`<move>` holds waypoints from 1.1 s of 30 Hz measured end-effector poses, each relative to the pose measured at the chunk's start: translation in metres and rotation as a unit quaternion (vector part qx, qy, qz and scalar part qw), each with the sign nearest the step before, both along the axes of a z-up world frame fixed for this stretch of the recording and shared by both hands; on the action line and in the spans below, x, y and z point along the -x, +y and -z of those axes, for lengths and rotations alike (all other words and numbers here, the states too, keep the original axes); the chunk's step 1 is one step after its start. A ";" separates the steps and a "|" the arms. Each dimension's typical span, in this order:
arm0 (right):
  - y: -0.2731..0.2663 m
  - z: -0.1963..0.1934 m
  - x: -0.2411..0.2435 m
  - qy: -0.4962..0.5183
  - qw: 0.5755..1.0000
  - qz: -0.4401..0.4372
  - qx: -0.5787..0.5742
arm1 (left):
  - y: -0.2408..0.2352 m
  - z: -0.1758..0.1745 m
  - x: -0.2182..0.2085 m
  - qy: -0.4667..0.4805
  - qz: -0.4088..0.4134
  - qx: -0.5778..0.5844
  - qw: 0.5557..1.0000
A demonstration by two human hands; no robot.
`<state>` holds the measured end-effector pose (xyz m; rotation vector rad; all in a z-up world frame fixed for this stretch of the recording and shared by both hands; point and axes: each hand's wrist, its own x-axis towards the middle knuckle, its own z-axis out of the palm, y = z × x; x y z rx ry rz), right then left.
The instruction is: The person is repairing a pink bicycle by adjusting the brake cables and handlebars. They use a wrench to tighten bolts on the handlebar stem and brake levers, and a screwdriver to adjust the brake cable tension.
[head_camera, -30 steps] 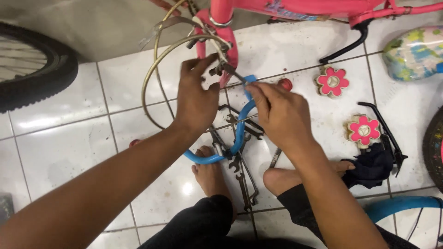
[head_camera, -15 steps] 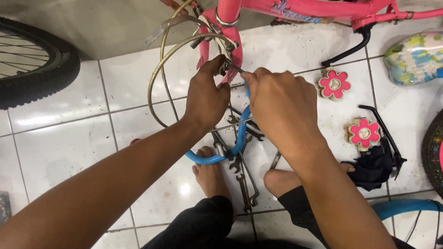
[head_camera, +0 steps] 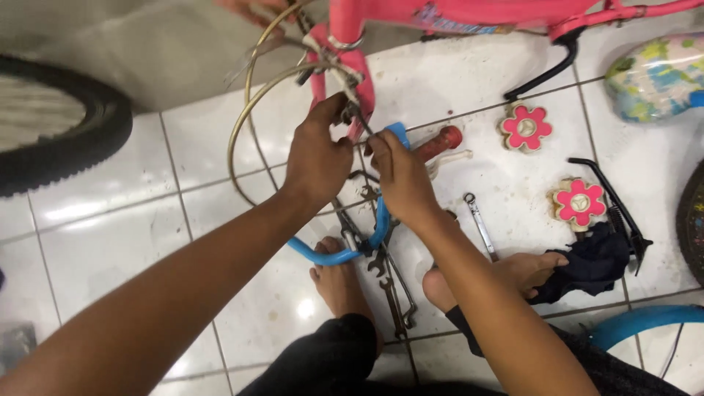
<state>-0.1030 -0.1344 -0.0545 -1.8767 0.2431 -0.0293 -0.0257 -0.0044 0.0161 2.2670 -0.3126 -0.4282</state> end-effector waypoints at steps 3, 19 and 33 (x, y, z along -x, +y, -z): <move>-0.002 -0.007 0.013 -0.030 0.998 0.020 0.059 | 0.003 0.012 -0.011 -0.018 0.019 -0.036 0.999; 0.001 -0.032 0.028 -0.164 0.961 0.088 0.206 | 0.000 0.011 -0.020 -0.150 0.079 -0.156 0.973; -0.015 -0.111 0.010 -0.042 0.911 -0.035 0.409 | -0.003 0.016 -0.016 -0.197 0.069 -0.160 0.965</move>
